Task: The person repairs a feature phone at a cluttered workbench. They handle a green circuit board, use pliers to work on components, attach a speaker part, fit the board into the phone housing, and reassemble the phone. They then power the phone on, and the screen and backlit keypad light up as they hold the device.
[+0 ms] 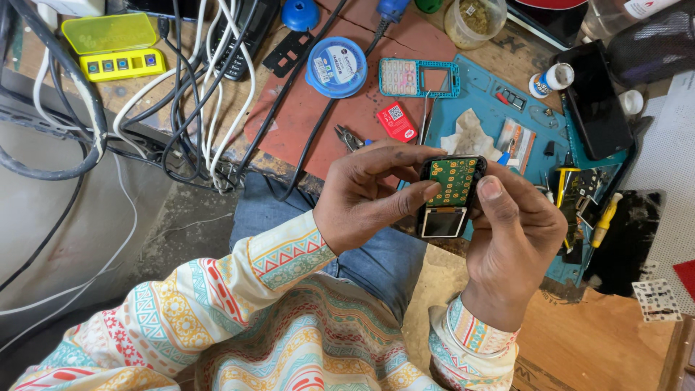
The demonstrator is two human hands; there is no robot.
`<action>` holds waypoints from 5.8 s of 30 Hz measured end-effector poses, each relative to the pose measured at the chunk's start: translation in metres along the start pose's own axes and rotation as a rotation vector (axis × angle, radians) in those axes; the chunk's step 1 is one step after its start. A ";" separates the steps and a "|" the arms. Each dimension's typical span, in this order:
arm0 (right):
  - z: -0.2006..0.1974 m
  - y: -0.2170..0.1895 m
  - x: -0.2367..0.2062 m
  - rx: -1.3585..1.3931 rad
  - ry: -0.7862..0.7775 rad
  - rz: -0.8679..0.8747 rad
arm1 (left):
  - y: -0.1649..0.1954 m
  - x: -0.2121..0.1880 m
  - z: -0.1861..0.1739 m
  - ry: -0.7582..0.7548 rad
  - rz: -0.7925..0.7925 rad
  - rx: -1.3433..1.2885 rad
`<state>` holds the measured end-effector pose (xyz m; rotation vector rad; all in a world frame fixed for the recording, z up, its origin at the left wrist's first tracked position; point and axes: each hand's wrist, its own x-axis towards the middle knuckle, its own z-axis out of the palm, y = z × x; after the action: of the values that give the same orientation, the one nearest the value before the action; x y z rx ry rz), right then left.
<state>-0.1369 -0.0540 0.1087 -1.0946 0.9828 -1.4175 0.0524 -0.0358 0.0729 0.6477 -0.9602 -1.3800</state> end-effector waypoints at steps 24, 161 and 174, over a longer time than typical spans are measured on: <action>-0.012 0.003 -0.003 -0.111 -0.145 0.096 | -0.010 0.000 -0.004 -0.107 -0.051 -0.185; 0.059 -0.012 0.034 -1.137 -0.425 -0.686 | -0.018 -0.026 -0.042 -0.042 -0.199 -0.244; 0.043 0.005 0.033 -0.197 -0.192 0.019 | -0.006 -0.020 -0.043 -0.143 -0.192 -0.137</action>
<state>-0.0956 -0.0875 0.1185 -1.3363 1.0058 -1.1941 0.0876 -0.0237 0.0435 0.5549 -0.9243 -1.6655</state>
